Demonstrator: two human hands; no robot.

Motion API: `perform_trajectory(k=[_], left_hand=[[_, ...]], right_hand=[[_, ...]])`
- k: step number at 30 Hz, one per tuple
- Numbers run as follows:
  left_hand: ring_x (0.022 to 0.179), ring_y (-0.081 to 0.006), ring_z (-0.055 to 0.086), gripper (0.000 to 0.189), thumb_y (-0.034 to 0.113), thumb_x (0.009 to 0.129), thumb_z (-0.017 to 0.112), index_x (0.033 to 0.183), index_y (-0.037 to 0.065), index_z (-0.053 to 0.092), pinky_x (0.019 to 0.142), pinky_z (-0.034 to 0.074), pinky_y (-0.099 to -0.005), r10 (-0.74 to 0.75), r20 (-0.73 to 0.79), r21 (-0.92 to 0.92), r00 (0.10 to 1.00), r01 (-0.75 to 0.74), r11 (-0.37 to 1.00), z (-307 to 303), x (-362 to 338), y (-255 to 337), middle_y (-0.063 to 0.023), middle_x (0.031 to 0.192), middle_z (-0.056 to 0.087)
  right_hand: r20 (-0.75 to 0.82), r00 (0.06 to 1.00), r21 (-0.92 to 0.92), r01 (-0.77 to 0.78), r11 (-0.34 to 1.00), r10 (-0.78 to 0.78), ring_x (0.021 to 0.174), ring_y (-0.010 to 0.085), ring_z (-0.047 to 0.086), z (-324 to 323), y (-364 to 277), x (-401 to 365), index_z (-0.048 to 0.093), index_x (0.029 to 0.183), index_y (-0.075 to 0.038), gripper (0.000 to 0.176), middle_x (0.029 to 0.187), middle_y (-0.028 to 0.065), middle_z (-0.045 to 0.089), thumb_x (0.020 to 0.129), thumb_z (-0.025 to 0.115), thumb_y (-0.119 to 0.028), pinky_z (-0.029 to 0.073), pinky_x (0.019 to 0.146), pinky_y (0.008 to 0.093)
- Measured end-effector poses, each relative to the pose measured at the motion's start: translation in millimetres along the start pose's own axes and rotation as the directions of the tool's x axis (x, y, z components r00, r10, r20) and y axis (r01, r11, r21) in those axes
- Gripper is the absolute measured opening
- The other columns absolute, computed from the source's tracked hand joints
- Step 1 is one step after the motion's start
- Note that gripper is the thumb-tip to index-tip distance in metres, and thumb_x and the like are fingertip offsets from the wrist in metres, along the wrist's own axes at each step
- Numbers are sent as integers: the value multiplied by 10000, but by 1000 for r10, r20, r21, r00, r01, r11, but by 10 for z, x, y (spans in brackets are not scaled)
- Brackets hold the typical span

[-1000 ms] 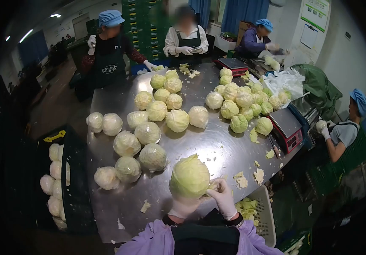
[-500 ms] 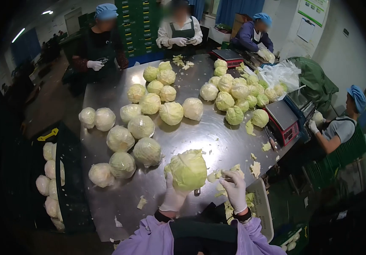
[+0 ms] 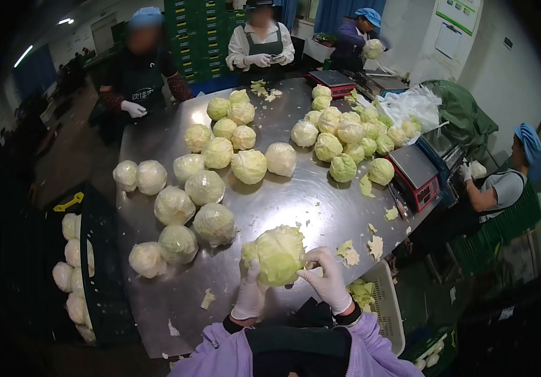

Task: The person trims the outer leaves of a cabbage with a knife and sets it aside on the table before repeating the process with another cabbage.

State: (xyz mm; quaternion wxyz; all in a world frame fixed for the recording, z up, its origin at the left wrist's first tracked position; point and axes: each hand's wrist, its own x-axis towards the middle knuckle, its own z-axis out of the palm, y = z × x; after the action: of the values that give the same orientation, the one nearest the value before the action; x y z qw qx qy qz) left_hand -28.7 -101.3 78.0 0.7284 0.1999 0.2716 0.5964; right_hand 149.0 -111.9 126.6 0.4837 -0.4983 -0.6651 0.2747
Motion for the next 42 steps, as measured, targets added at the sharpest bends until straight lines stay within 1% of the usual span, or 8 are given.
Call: perform_trajectory(k=[7, 12, 15, 25, 29, 33, 35, 42], left_hand=[[1217, -242, 467, 734, 265, 837, 728, 1393, 79, 286, 1015, 432, -383, 219, -49, 281, 975, -197, 939, 125, -61, -34, -113, 1319, 435], [1317, -253, 343, 928, 285, 749, 808, 1458, 72, 248, 1114, 298, -390, 402, -9, 435, 915, -359, 826, 49, -23, -49, -110, 1422, 344], [1304, -253, 361, 923, 264, 751, 806, 1459, 76, 246, 1111, 303, -393, 417, -20, 412, 909, -372, 831, 44, -21, -33, -108, 1406, 362], [1283, -270, 425, 745, 390, 878, 665, 1439, 114, 259, 1035, 413, -433, 66, -47, 195, 997, -56, 979, -37, -19, -90, -114, 1379, 409], [1297, -312, 457, 799, 677, 897, 432, 1470, 143, 271, 1000, 463, -504, -328, 53, -75, 943, 332, 940, -9, 55, -1, -130, 1452, 394], [1290, -304, 464, 815, 734, 893, 322, 1471, 160, 277, 1001, 458, -519, -364, 52, -36, 930, 366, 930, 18, 81, 5, -136, 1447, 398], [1285, -303, 470, 797, 715, 903, 335, 1470, 158, 278, 997, 461, -520, -361, 58, -41, 931, 364, 931, 11, 86, -28, -134, 1443, 403], [1291, -302, 461, 797, 713, 901, 348, 1468, 158, 274, 998, 457, -533, -363, 58, -85, 930, 367, 926, -10, 64, -36, -133, 1447, 395]], right_hand=[[-93, 995, -45, -49, 998, 45, 688, 119, 548, 27, -185, 22, 626, 920, -28, 206, 839, 39, 580, 765, 759, -47, 454, 648, 236], [166, 963, 118, -233, 965, 212, 681, 143, 583, -2, -102, -47, 573, 832, -20, 181, 839, 78, 573, 779, 744, -47, 469, 606, 260], [69, 996, 6, -52, 999, 51, 702, 144, 603, -13, -47, -62, 588, 862, -26, 158, 833, 73, 577, 791, 729, -43, 474, 604, 272], [153, 971, -165, 208, 964, -184, 700, 249, 563, -117, -101, 2, 616, 878, -60, 179, 788, 87, 554, 755, 743, -28, 444, 626, 314], [123, 986, -195, 132, 972, -109, 725, 239, 608, -441, 93, -33, 628, 894, -64, 158, 859, 82, 608, 768, 723, -67, 484, 638, 313], [-2, 958, -375, -267, 888, 287, 804, 240, 640, -543, -45, -23, 667, 1027, -67, 306, 940, 102, 639, 741, 767, -112, 511, 691, 320], [22, 999, -196, 44, 980, -40, 880, 256, 646, -366, -12, -27, 657, 1108, -78, 385, 1058, 118, 642, 742, 768, -121, 518, 748, 321], [80, 983, -361, 184, 914, -166, 869, 303, 608, 88, -6, -33, 657, 969, -69, 208, 949, 111, 623, 771, 720, -73, 496, 744, 358]])
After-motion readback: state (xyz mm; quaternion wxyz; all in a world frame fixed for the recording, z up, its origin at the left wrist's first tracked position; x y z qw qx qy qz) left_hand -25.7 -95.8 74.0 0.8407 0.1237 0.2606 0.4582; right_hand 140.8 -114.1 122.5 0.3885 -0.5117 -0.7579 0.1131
